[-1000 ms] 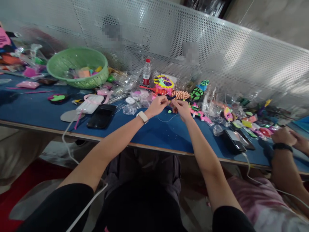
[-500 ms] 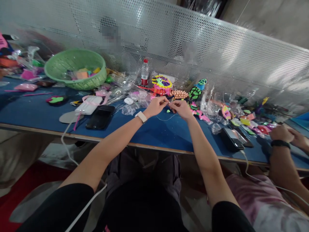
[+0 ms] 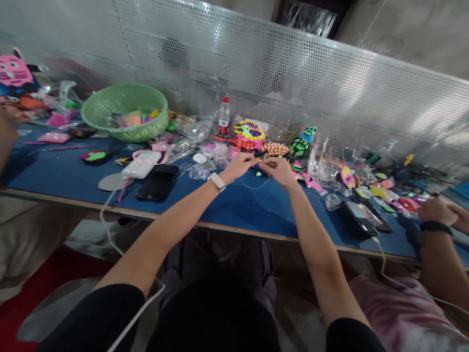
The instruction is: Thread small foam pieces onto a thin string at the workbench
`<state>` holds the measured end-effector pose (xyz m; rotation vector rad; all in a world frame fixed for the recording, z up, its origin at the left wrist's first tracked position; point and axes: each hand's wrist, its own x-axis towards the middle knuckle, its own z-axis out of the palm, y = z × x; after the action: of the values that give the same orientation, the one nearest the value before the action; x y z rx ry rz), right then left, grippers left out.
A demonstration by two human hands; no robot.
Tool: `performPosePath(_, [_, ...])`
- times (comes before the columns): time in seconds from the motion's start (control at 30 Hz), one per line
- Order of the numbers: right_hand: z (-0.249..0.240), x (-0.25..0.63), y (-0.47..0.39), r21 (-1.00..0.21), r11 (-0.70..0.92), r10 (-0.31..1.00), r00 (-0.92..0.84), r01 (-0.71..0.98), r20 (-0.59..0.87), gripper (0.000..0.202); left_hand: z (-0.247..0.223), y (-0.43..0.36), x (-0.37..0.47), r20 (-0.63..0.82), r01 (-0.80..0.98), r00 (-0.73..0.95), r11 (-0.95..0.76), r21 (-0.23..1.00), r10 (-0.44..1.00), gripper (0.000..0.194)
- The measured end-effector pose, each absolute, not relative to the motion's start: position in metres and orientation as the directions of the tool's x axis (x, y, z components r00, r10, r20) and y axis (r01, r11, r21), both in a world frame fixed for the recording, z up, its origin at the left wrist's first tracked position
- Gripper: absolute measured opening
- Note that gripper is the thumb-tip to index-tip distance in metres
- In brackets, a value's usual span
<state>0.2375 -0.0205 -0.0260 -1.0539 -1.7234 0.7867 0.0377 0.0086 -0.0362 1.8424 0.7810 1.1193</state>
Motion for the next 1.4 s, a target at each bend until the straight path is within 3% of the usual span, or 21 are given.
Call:
performPosePath(0.07, [-0.028, 0.239, -0.020, -0.772, 0.506, 0.862, -0.193, 0.385, 0.469, 0.043, -0.039, 0.012, 0.038, 0.335, 0.033, 0.424, -0.384, 0.923, 0.841, 0.040])
performPosePath(0.17, [-0.031, 0.241, -0.018, -0.550, 0.627, 0.748, -0.230, 0.551, 0.623, 0.029, -0.042, 0.017, 0.038, 0.240, -0.041, 0.460, -0.249, 0.968, 0.855, 0.045])
performPosePath(0.3, [-0.034, 0.241, -0.017, -0.321, 0.649, 0.673, -0.324, 0.690, 0.665, 0.024, -0.043, 0.019, 0.037, 0.198, -0.101, 0.497, -0.171, 0.980, 0.845, 0.049])
performPosePath(0.37, [-0.035, 0.239, -0.017, -0.342, 0.637, 0.681, -0.296, 0.691, 0.670, 0.027, -0.041, 0.017, 0.037, 0.206, -0.086, 0.472, -0.187, 0.978, 0.857, 0.049])
performPosePath(0.43, [-0.034, 0.236, -0.017, -0.477, 0.602, 0.740, -0.222, 0.641, 0.635, 0.036, -0.039, 0.015, 0.036, 0.247, -0.057, 0.436, -0.247, 0.967, 0.865, 0.046])
performPosePath(0.53, [-0.033, 0.235, -0.015, -0.754, 0.458, 0.886, -0.169, 0.470, 0.433, 0.058, -0.037, 0.011, 0.037, 0.355, -0.002, 0.401, -0.387, 0.922, 0.844, 0.041])
performPosePath(0.6, [-0.032, 0.237, -0.014, -0.872, 0.347, 0.936, -0.186, 0.346, 0.298, 0.066, -0.036, 0.011, 0.038, 0.412, 0.049, 0.390, -0.465, 0.884, 0.824, 0.041])
performPosePath(0.73, [-0.029, 0.241, -0.012, -0.962, 0.201, 0.970, -0.176, 0.185, 0.169, 0.063, -0.035, 0.010, 0.039, 0.444, 0.107, 0.411, -0.526, 0.844, 0.796, 0.041])
performPosePath(0.9, [-0.027, 0.242, -0.010, -0.984, 0.115, 0.984, -0.154, 0.137, 0.093, 0.056, -0.034, 0.006, 0.039, 0.438, 0.090, 0.404, -0.512, 0.854, 0.803, 0.042])
performPosePath(1.03, [-0.028, 0.242, -0.009, -0.976, 0.158, 0.983, -0.121, 0.151, 0.140, 0.054, -0.033, 0.003, 0.040, 0.394, 0.096, 0.396, -0.464, 0.880, 0.829, 0.044])
performPosePath(1.23, [-0.038, 0.237, -0.006, -0.898, 0.379, 0.925, -0.068, 0.225, 0.373, 0.045, -0.031, 0.002, 0.042, 0.157, -0.010, 0.410, -0.168, 0.986, 0.898, 0.044])
performPosePath(1.4, [-0.041, 0.231, -0.012, -0.613, 0.622, 0.726, -0.067, 0.486, 0.684, 0.029, -0.025, 0.003, 0.038, 0.021, -0.156, 0.471, 0.060, 0.986, 0.882, 0.044])
